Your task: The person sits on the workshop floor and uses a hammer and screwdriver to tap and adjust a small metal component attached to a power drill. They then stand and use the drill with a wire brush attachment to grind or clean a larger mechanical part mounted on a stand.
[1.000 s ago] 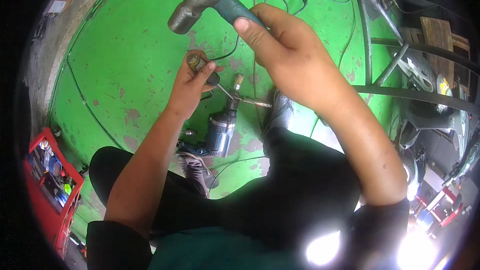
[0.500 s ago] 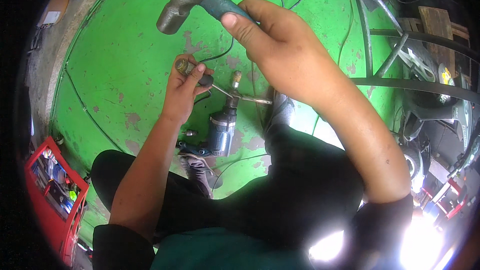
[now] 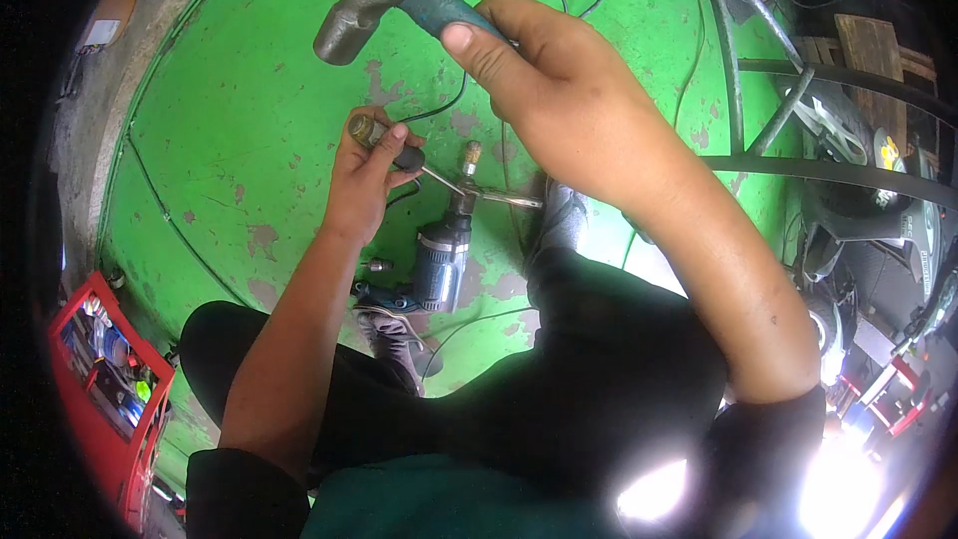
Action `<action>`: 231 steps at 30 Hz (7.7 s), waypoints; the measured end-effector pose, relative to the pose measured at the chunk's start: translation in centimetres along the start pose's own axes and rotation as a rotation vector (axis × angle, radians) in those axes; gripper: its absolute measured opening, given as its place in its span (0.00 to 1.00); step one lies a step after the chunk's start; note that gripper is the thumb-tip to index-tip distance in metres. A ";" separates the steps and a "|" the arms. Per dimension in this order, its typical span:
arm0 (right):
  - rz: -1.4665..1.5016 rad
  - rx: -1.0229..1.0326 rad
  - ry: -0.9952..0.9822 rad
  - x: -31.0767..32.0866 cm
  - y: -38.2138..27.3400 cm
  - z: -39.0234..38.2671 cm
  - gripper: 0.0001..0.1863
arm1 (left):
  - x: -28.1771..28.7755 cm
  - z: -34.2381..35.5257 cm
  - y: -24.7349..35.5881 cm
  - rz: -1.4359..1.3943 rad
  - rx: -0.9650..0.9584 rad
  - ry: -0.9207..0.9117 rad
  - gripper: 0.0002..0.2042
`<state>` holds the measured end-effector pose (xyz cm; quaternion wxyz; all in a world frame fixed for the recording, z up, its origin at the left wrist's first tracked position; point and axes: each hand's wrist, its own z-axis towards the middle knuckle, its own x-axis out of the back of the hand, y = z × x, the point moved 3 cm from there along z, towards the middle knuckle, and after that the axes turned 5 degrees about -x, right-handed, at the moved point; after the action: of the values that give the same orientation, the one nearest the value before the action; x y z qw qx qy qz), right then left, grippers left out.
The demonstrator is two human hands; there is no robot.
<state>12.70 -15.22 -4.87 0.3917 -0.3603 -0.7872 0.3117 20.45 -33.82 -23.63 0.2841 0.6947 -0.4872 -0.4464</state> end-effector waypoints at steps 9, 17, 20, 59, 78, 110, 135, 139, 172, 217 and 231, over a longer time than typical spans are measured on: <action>-0.071 0.003 0.021 -0.3 -0.5 0.5 0.22 | 0.1 0.8 -1.3 0.145 0.023 0.050 0.17; -0.069 0.016 0.037 -0.7 -1.8 1.2 0.22 | 0.2 1.4 -0.1 0.116 -0.026 0.034 0.14; -0.052 0.022 0.040 -0.9 -1.7 1.3 0.22 | 0.1 1.3 -0.1 0.091 -0.028 0.054 0.15; -0.688 0.151 -0.148 -0.9 -6.1 -0.5 0.16 | -1.6 -2.2 -2.0 0.163 -0.278 0.030 0.16; -0.971 0.566 -0.096 -3.2 -12.2 0.6 0.15 | -1.5 -2.9 -2.5 0.164 -0.414 0.077 0.09; -0.706 0.311 0.000 2.3 -5.1 -0.9 0.16 | 1.0 -0.7 -1.9 0.107 -0.260 0.023 0.10; -0.675 0.279 -0.043 1.2 -5.7 0.9 0.17 | 4.0 2.1 -1.6 -0.058 0.025 0.031 0.10; -0.767 0.451 -0.005 -0.4 -6.5 3.2 0.19 | 4.1 3.2 -1.5 -0.096 0.103 0.014 0.09; -0.661 0.056 0.061 1.7 -1.8 6.0 0.26 | 5.1 3.9 4.7 0.201 0.079 -0.001 0.10; -0.634 -0.070 0.674 2.8 35.5 1.0 0.26 | -2.1 1.4 -11.6 0.669 0.484 -0.080 0.26; -0.536 0.119 0.341 -1.4 31.9 1.6 0.26 | -3.8 5.3 -13.3 0.540 0.447 0.016 0.12</action>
<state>22.24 0.74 -30.94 0.6064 -0.1636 -0.7574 0.1784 20.83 -25.27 -35.69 0.2365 0.5894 -0.7368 -0.2320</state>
